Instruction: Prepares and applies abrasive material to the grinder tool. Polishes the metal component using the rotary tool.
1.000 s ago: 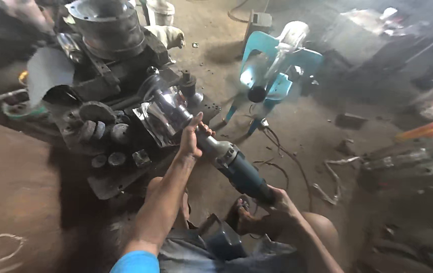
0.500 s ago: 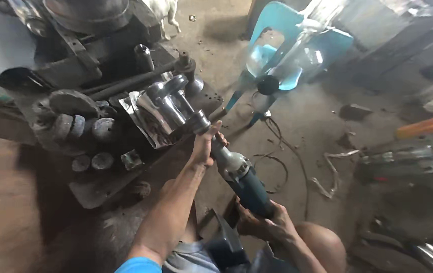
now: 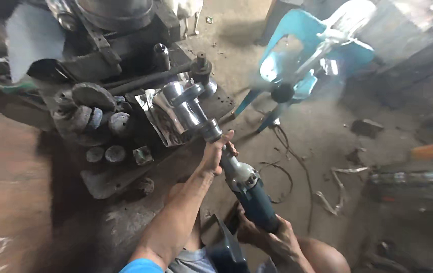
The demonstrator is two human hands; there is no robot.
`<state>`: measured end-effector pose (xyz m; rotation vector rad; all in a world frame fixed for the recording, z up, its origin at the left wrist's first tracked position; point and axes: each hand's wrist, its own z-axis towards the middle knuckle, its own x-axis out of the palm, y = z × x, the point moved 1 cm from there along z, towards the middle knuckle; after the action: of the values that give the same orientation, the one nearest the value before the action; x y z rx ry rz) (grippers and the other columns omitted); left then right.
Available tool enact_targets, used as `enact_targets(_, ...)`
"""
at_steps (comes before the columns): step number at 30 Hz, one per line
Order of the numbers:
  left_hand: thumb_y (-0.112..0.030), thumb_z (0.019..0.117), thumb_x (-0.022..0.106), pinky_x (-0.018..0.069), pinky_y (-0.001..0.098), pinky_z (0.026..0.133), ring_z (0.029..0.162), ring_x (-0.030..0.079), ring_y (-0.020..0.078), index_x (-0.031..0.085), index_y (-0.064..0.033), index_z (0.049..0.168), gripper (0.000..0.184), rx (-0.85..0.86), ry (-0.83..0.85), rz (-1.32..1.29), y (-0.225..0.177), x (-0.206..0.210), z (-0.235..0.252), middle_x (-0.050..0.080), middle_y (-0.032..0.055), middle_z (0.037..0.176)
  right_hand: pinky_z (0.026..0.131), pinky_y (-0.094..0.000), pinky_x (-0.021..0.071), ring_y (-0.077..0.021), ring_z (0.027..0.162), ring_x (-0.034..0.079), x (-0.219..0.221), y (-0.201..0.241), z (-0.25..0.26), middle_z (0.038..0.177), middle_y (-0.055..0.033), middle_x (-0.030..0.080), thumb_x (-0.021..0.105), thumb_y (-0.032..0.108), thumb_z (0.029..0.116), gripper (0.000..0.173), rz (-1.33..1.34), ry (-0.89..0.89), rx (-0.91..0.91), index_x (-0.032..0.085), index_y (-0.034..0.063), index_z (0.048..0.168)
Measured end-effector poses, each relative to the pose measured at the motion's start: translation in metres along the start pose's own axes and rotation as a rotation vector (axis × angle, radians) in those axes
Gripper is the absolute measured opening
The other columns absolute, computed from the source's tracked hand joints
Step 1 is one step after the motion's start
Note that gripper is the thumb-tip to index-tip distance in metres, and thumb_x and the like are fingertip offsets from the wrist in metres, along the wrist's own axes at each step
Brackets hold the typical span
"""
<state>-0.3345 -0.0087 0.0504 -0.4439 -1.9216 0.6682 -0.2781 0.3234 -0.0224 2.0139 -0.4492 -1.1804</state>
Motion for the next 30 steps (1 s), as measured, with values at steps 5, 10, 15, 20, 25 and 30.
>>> enact_targets(5, -0.031, 0.1008, 0.065, 0.0582, 0.0357, 0.068, 0.062, 0.062, 0.0168, 0.061, -0.0107, 0.095, 0.022, 0.014, 0.0, 0.023, -0.004, -0.001, 0.004, 0.057, 0.0035, 0.067, 0.079, -0.0397, 0.0647, -0.0136, 0.082, 0.074, -0.001, 0.009, 0.008, 0.092, -0.0006, 0.077, 0.088, 0.034, 0.0753, 0.04, 0.146, 0.1, 0.044, 0.074, 0.0144, 0.107)
enact_targets(10, -0.021, 0.0956, 0.068, 0.059, 0.0375, 0.067, 0.066, 0.064, 0.0194, 0.061, -0.0082, 0.104, 0.017, 0.131, 0.0, 0.054, -0.008, 0.002, -0.006, 0.063, 0.0086, 0.077, 0.075, -0.0404, 0.0649, -0.0175, 0.08, 0.074, -0.009, 0.02, 0.004, 0.091, -0.0046, 0.077, 0.085, 0.028, 0.0788, 0.036, 0.295, 0.192, -0.013, 0.073, 0.01, 0.107)
enact_targets(15, -0.018, 0.1005, 0.061, 0.0602, 0.0369, 0.068, 0.072, 0.068, 0.0207, 0.058, -0.008, 0.116, 0.019, 0.231, -0.002, 0.206, -0.012, -0.001, -0.029, 0.069, 0.0127, 0.09, 0.079, -0.0359, 0.0647, -0.0137, 0.083, 0.075, -0.012, 0.011, -0.003, 0.094, -0.0021, 0.077, 0.081, 0.029, 0.0839, 0.034, 0.311, 0.266, -0.168, 0.072, 0.0096, 0.11)
enact_targets(20, -0.026, 0.1046, 0.06, 0.0639, 0.0472, 0.079, 0.084, 0.074, 0.0331, 0.056, -0.005, 0.128, 0.031, 0.241, 0.021, 0.32, -0.008, -0.004, -0.037, 0.073, 0.0216, 0.101, 0.074, -0.0358, 0.0656, -0.0149, 0.078, 0.075, -0.005, 0.013, -0.016, 0.09, -0.0025, 0.077, 0.08, 0.022, 0.0825, 0.03, 0.361, 0.26, -0.117, 0.072, 0.0075, 0.108)
enact_targets(25, -0.033, 0.1019, 0.064, 0.0622, 0.0422, 0.064, 0.063, 0.068, 0.0242, 0.059, -0.0097, 0.115, 0.027, 0.29, -0.054, 0.295, 0.007, -0.004, -0.039, 0.065, 0.0116, 0.077, 0.072, -0.0359, 0.0653, -0.0146, 0.075, 0.074, -0.003, 0.008, -0.016, 0.089, -0.0023, 0.076, 0.081, 0.027, 0.0838, 0.032, 0.316, 0.256, -0.13, 0.072, 0.009, 0.108)
enact_targets(30, -0.038, 0.1014, 0.065, 0.0591, 0.0389, 0.059, 0.057, 0.063, 0.0211, 0.06, -0.0123, 0.107, 0.026, 0.29, -0.101, 0.216, 0.022, -0.019, -0.033, 0.06, 0.008, 0.069, 0.078, -0.0317, 0.0636, -0.0036, 0.082, 0.072, 0.007, -0.015, -0.002, 0.09, 0.0038, 0.076, 0.08, 0.05, 0.0778, 0.049, 0.051, 0.133, -0.224, 0.073, 0.0117, 0.106)
